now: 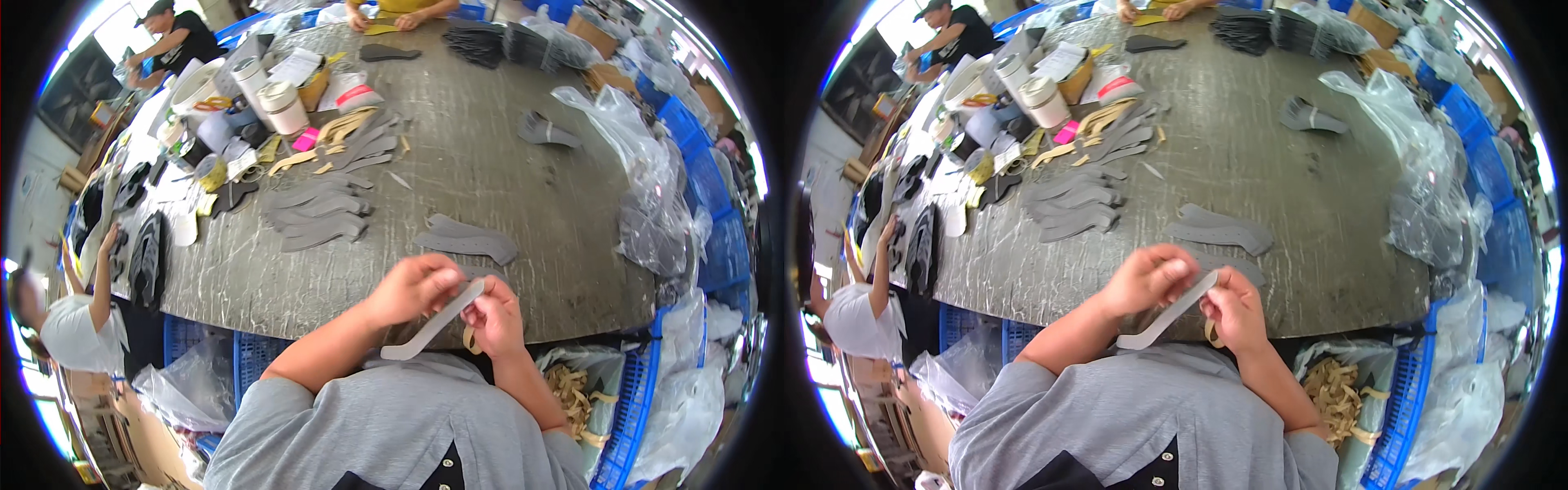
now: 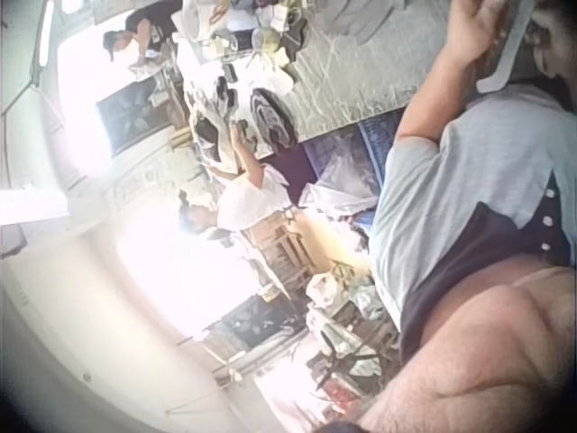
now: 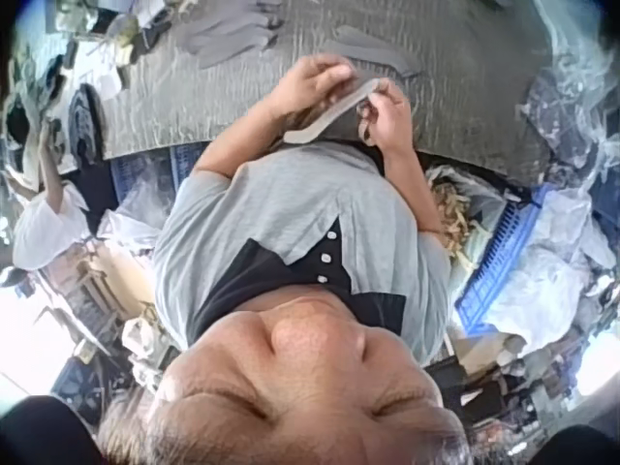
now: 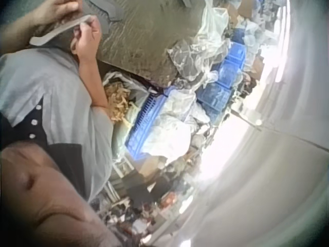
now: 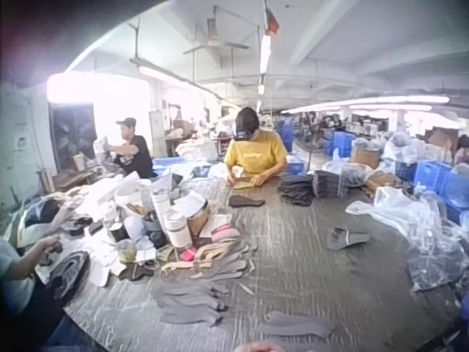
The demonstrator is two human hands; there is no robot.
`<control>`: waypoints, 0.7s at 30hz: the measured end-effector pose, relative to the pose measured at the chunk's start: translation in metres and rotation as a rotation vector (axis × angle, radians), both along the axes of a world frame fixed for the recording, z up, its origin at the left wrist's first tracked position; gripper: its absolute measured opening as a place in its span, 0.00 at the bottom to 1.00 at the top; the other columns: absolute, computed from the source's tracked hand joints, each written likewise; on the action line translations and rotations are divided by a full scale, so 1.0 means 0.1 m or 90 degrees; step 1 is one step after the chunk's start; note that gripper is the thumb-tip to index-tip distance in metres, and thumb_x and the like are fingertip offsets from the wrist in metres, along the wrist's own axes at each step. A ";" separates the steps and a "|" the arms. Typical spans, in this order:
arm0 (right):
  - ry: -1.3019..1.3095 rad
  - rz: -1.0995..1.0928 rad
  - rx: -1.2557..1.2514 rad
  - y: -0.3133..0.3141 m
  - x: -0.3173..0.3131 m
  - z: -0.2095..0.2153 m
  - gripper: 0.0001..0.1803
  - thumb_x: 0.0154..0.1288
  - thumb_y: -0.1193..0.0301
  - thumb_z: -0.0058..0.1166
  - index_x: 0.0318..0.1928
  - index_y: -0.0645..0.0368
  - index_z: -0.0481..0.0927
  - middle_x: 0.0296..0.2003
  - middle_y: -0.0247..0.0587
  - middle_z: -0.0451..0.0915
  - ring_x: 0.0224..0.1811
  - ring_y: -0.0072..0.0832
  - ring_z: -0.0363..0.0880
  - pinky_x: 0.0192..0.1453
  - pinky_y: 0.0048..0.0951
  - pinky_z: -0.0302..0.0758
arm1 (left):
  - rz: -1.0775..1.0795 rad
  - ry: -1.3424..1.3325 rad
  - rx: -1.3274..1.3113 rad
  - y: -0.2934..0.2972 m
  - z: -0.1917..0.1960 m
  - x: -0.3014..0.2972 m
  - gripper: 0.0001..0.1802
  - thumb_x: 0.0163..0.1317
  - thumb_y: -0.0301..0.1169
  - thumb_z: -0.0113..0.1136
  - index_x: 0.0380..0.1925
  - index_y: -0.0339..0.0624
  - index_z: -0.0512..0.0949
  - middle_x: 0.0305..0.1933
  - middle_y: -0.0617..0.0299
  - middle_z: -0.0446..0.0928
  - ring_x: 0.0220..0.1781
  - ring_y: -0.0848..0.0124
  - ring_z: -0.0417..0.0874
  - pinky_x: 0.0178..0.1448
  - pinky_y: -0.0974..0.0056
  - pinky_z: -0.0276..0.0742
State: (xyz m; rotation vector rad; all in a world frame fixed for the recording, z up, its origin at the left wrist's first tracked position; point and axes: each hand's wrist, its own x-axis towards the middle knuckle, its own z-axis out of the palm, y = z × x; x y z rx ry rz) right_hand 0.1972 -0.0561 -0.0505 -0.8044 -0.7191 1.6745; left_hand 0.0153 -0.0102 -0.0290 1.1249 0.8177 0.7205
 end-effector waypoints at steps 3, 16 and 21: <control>-0.025 0.029 0.058 0.08 0.10 0.02 0.06 0.62 0.79 0.40 0.33 0.59 0.72 0.35 0.31 0.72 0.28 0.16 0.64 0.32 0.17 0.63 | 0.077 0.208 0.321 0.11 0.08 -0.08 0.05 0.64 0.28 0.61 0.35 0.37 0.79 0.29 0.62 0.77 0.31 0.74 0.79 0.31 0.67 0.75; 0.148 -0.245 0.106 0.19 1.29 0.03 0.06 0.67 0.70 0.47 0.31 0.49 0.69 0.21 0.26 0.65 0.23 0.17 0.67 0.27 0.20 0.65 | 0.152 0.391 0.223 0.22 -0.05 -0.53 0.04 0.55 0.23 0.66 0.29 0.34 0.81 0.23 0.61 0.78 0.25 0.77 0.74 0.30 0.70 0.70; -0.425 -0.072 -0.085 -0.09 0.98 -0.13 0.09 0.63 0.73 0.62 0.38 0.57 0.73 0.29 0.28 0.74 0.31 0.16 0.74 0.36 0.20 0.71 | 0.077 0.427 0.199 0.12 -0.21 -0.36 0.08 0.55 0.28 0.67 0.31 0.33 0.83 0.23 0.58 0.80 0.26 0.76 0.75 0.33 0.67 0.73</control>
